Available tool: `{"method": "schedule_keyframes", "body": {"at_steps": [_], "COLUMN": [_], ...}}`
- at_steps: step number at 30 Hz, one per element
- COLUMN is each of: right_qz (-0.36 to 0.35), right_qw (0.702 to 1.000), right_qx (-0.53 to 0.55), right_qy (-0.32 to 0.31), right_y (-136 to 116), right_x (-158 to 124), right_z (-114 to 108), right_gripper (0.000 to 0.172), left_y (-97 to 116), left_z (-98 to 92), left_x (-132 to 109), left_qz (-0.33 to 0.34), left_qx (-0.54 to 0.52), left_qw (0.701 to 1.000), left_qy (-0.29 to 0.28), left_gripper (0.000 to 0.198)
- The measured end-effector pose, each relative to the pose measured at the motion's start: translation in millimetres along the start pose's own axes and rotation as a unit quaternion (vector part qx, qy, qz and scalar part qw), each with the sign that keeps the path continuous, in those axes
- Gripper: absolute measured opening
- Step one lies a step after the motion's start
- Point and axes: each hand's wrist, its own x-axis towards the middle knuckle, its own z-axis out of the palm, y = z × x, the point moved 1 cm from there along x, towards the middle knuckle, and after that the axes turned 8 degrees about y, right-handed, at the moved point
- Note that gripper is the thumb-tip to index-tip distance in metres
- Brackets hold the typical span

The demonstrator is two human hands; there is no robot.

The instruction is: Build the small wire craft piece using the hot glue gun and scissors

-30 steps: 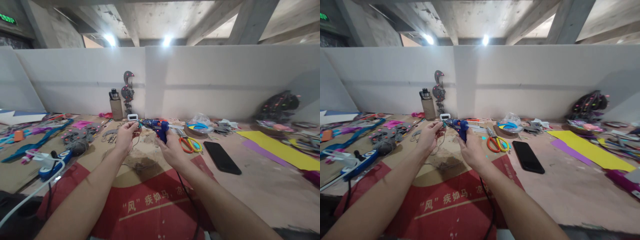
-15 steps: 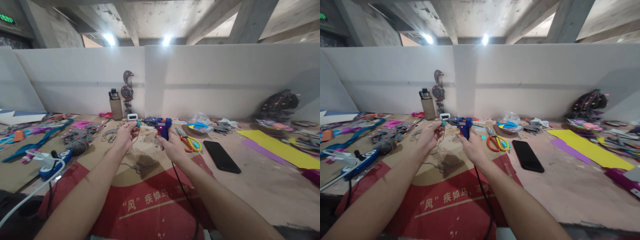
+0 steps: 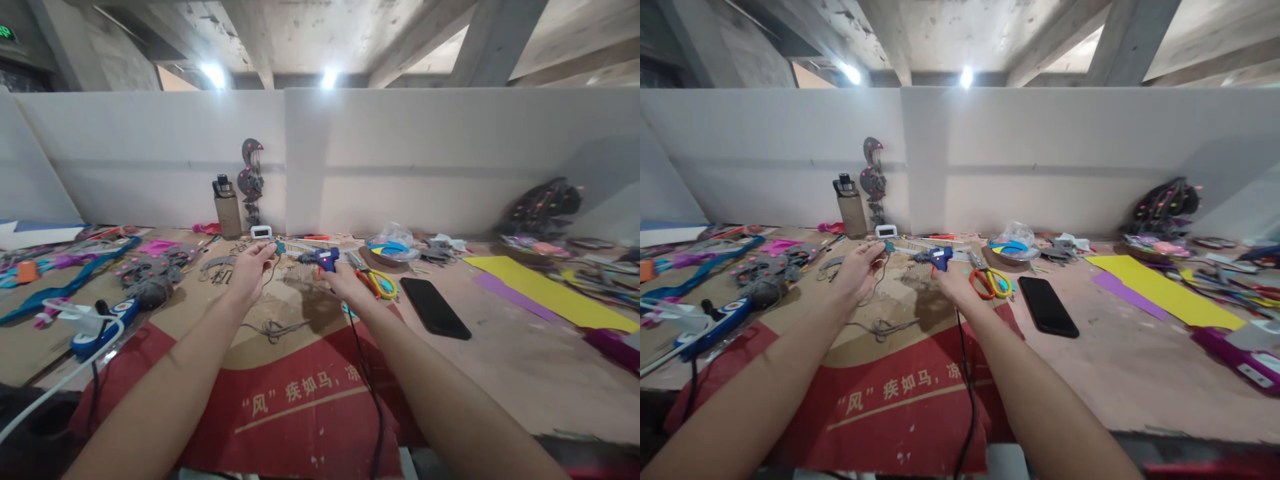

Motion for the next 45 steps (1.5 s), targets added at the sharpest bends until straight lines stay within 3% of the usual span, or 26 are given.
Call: {"method": "schedule_keyframes", "body": {"at_steps": [4, 8, 11, 14, 17, 20, 25, 27, 32, 45], "right_qz": [-0.005, -0.102, -0.084, 0.023, 0.097, 0.089, -0.081, -0.133, -0.216, -0.215], "right_qw": [0.994, 0.976, 0.994, 0.956, 0.921, 0.942, 0.988, 0.989, 0.973, 0.969], "right_qx": [-0.098, -0.148, 0.057, 0.289, 0.367, 0.32, 0.131, 0.054, -0.054, -0.086], "right_qy": [0.039, 0.121, 0.038, -0.05, -0.087, -0.05, 0.032, 0.038, 0.061, 0.084], "right_y": [8.1, -15.0, -38.7, -57.3, -65.6, -64.5, -64.8, -68.1, -73.2, -69.0], "right_x": [-2.6, -9.2, -17.8, -31.5, -42.4, -44.3, -40.2, -40.4, -41.0, -37.0], "right_z": [-8.5, -11.0, 5.0, 24.4, 32.9, 29.1, 14.6, 9.6, 1.3, -2.1], "right_gripper": [0.027, 0.023, 0.022, 0.049, 0.059, 0.052, 0.019, 0.007, 0.008, 0.01], "left_y": [-1.3, -1.2, -0.5, 0.9, 1.0, -1.5, -6.6, -7.6, -9.4, -11.0], "left_z": [4.3, 8.3, 10.9, 13.9, 16.5, 18.0, 18.4, 18.6, 18.6, 20.1], "left_x": [-4.6, -12.4, -20.1, -27.2, -30.2, -28.7, -25.6, -25.6, -24.8, -25.8], "left_qz": [0.05, 0.102, 0.127, 0.142, 0.131, 0.103, 0.073, 0.066, 0.048, 0.05], "left_qx": [0.051, 0.096, 0.157, 0.2, 0.19, 0.137, 0.111, 0.113, 0.116, 0.142], "left_qw": [0.997, 0.99, 0.979, 0.969, 0.972, 0.984, 0.991, 0.99, 0.99, 0.984], "left_qy": [-0.01, -0.028, -0.021, -0.033, -0.044, -0.038, -0.036, -0.049, -0.066, -0.095], "left_gripper": [0.018, 0.016, 0.016, 0.017, 0.017, 0.015, 0.014, 0.015, 0.018, 0.022]}}
